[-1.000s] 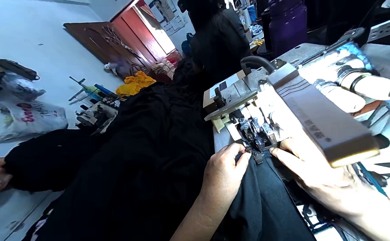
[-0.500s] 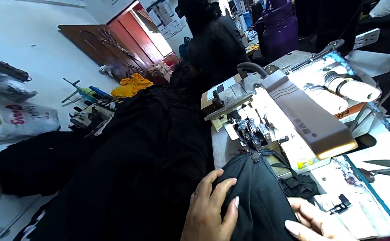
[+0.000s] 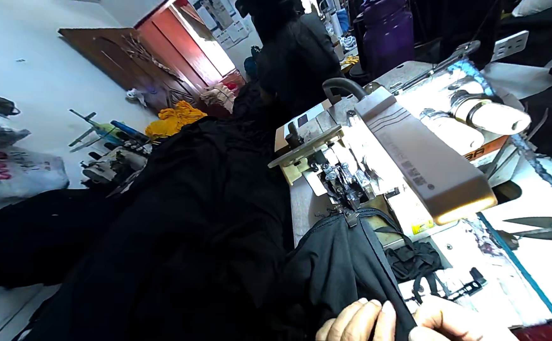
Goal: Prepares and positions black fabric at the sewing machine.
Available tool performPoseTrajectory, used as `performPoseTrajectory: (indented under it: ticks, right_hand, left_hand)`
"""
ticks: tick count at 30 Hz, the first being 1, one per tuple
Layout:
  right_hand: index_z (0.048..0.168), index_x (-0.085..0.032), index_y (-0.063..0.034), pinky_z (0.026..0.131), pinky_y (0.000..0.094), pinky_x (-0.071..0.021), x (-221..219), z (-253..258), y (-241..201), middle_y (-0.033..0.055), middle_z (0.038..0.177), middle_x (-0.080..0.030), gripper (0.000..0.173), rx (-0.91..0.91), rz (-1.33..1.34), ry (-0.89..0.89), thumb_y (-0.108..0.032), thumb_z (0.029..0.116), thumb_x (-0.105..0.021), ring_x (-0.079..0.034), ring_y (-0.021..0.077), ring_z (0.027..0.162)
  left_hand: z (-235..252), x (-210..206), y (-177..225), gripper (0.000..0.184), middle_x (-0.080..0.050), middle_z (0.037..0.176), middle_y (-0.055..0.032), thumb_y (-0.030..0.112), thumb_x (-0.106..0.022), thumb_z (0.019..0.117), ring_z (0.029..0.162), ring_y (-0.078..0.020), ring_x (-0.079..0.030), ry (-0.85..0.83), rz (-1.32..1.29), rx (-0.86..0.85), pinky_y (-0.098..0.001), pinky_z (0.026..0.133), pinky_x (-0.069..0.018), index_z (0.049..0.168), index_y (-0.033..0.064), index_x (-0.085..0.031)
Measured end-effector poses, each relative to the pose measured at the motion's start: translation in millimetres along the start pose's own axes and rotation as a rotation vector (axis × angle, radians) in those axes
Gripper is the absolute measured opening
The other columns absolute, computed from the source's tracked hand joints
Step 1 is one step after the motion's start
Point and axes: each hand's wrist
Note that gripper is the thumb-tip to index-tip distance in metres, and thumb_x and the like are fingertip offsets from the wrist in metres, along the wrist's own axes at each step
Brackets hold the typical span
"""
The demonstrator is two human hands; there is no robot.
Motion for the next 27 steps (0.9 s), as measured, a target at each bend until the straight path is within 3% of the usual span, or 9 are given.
performPoseTrajectory:
  ticks: [2,5,7,8,13,16,19,21,27]
  right_hand:
    - [0.09,-0.068,0.003,0.065,0.0148,-0.0483,0.7,1.1,-4.7,-0.0015,0.078,-0.065,0.017,0.01,-0.01,-0.022,-0.007,0.0994,-0.058,-0.058,-0.0052,0.069]
    - [0.095,-0.072,0.0084,0.076,0.0181,-0.0498,6.6,7.1,-10.0,0.0112,0.085,-0.071,0.024,0.182,-0.14,-0.105,-0.008,0.1025,-0.056,-0.064,0.0022,0.081]
    - [0.098,-0.074,0.0052,0.093,0.0306,-0.0517,18.1,14.8,-15.4,0.0165,0.096,-0.075,0.026,0.366,-0.322,-0.153,-0.011,0.1047,-0.055,-0.07,0.0168,0.099]
    - [0.099,-0.075,0.0023,0.093,0.0366,-0.0495,24.7,19.7,-18.6,0.0174,0.099,-0.075,0.024,0.461,-0.439,-0.133,-0.012,0.1045,-0.057,-0.069,0.0228,0.102]
    - [0.116,-0.07,-0.0129,0.086,0.0288,-0.0517,31.2,55.3,-6.3,0.0086,0.125,-0.072,0.019,0.928,-0.852,-0.13,-0.012,0.106,-0.054,-0.068,0.0195,0.105]
    - [0.1,-0.067,-0.0131,0.064,0.028,-0.0484,21.8,72.2,11.4,0.0052,0.093,-0.069,0.016,1.099,-0.854,-0.1,-0.01,0.104,-0.051,-0.063,0.019,0.078]
    - [0.096,-0.069,-0.0121,0.07,0.0243,-0.0513,21.2,75.0,14.9,0.0048,0.085,-0.07,0.016,1.108,-0.769,0.009,-0.012,0.1039,-0.054,-0.065,0.016,0.079]
    - [0.097,-0.071,-0.0116,0.075,0.0232,-0.0515,21.2,68.1,13.4,0.0058,0.088,-0.074,0.014,1.038,-0.753,0.031,-0.012,0.103,-0.058,-0.067,0.0151,0.083]
    - [0.101,-0.073,-0.007,0.074,0.0285,-0.0519,22.0,49.9,10.9,0.0128,0.095,-0.076,0.012,0.875,-0.706,-0.02,-0.01,0.102,-0.061,-0.07,0.0202,0.083]
  left_hand:
    - [-5.6,-13.7,3.2,0.062,-0.072,0.109,-0.0184,0.055,-0.055,0.1002,0.11,-0.0237,-0.065,0.079,-0.015,0.024,-0.0326,0.099,-0.0458,0.117,-0.0029,-0.07]
    - [-2.9,-15.7,1.1,0.03,-0.069,0.089,-0.0153,0.022,-0.059,0.1025,0.092,-0.0198,-0.064,0.2,-0.08,0.051,-0.0269,0.09,-0.0472,0.108,-0.0037,-0.074]
    - [2.3,-8.2,-5.4,0.019,-0.065,0.081,-0.0121,0.011,-0.062,0.1002,0.084,-0.017,-0.062,0.232,-0.105,0.051,-0.024,0.084,-0.049,0.103,-0.0007,-0.077]
    - [4.4,-3.1,-8.4,0.018,-0.064,0.08,-0.0111,0.011,-0.062,0.1005,0.083,-0.0162,-0.062,0.222,-0.108,0.037,-0.0237,0.083,-0.0486,0.103,0.0009,-0.077]
    - [9.7,2.7,-11.2,0.019,-0.063,0.081,-0.0108,0.013,-0.06,0.1019,0.085,-0.0162,-0.061,0.215,-0.105,-0.037,-0.0231,0.083,-0.0482,0.094,0.0021,-0.074]
    - [10.8,-3.2,-11.7,0.02,-0.061,0.083,-0.0091,0.018,-0.059,0.1032,0.088,-0.015,-0.06,0.277,-0.102,-0.031,-0.0236,0.088,-0.0465,0.096,0.0042,-0.073]
    - [12.3,-13.7,-11.7,0.022,-0.063,0.109,-0.0108,0.031,-0.064,0.0996,0.118,-0.0183,-0.057,0.302,0.068,0.109,-0.0365,0.112,-0.0348,0.113,0.013,-0.062]
    - [18.1,-25.4,-17.6,0.029,-0.063,0.125,-0.019,0.03,-0.062,0.0999,0.133,-0.0301,-0.052,0.288,0.217,0.13,-0.0509,0.116,-0.0287,0.123,0.0127,-0.059]
    - [19.5,-13.7,-35.4,0.017,-0.074,0.111,-0.003,0.015,-0.055,0.1037,0.126,-0.0142,-0.058,0.266,0.129,-0.019,-0.0404,0.121,-0.0255,0.103,0.0174,-0.071]
Point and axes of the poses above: each hand's wrist, its own z-axis towards the middle knuckle, its own x-axis out of the back of the hand, y = z × x
